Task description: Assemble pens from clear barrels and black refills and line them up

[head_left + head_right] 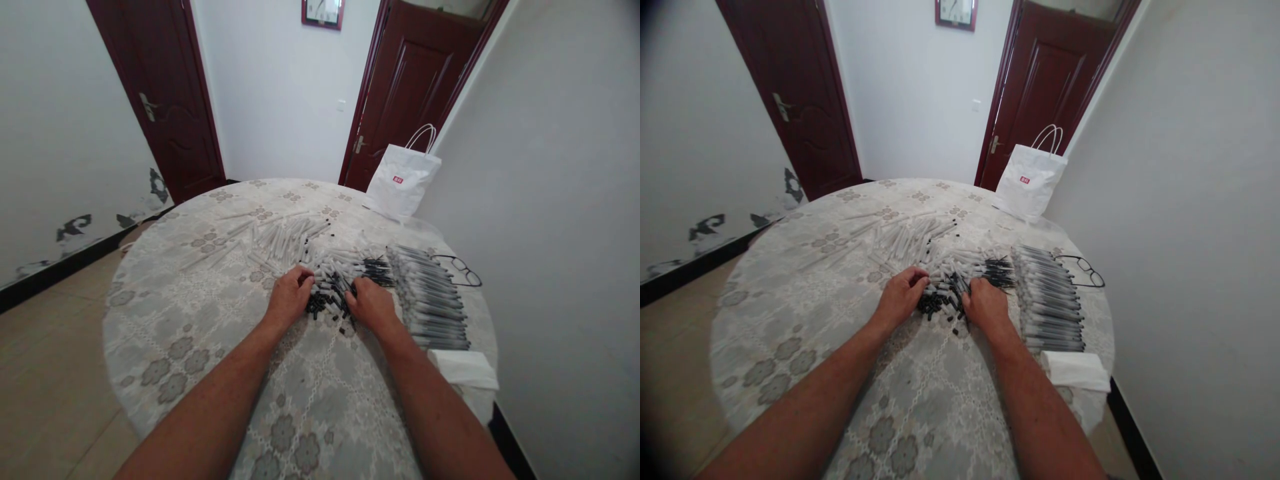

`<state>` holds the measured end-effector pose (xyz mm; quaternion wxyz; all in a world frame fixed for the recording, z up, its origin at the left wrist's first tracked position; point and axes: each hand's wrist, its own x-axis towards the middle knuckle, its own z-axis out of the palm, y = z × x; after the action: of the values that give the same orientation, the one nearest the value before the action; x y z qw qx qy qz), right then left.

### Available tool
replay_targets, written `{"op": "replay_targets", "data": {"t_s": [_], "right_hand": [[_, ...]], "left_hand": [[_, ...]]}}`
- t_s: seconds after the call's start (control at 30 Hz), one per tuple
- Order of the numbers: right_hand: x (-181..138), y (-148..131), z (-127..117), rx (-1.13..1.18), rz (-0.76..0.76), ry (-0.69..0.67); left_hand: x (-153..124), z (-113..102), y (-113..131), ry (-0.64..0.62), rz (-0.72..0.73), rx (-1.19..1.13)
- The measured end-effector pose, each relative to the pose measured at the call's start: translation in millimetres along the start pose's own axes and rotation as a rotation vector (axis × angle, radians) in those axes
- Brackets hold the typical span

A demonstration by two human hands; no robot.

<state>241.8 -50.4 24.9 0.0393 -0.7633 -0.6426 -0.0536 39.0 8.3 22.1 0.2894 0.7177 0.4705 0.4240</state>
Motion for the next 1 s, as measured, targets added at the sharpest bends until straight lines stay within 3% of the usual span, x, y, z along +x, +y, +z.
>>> {"op": "replay_targets", "data": {"t_s": [0.17, 0.3, 0.47, 0.57, 0.63, 0.7, 0.83, 1.0], "right_hand": [[4, -3, 8, 0.017, 0.018, 0.025], [7, 2, 12, 0.120, -0.002, 0.146], [3, -3, 7, 0.444, -0.273, 0.282], [-2, -14, 3, 0.582, -0.423, 0.280], [-3, -15, 2, 0.620, -0.467, 0.252], [-1, -8, 1, 0.636, -0.433, 0.252], [10, 24, 0, 0.479, -0.173, 0.305], [11, 42, -1, 0.227, -0.039, 0.057]], "left_hand": [[-1, 2, 0, -0.016, -0.003, -0.001], [0, 2, -1, -0.013, 0.001, -0.026], [0, 2, 1, -0.127, -0.158, -0.277], [0, 4, 3, -0.213, -0.244, -0.473], [1, 6, 3, -0.207, -0.269, -0.581], [3, 7, 1, -0.143, -0.305, -0.685], [7, 6, -2, 0.009, -0.371, -0.815], [7, 6, -3, 0.033, -0.397, -0.869]]}}
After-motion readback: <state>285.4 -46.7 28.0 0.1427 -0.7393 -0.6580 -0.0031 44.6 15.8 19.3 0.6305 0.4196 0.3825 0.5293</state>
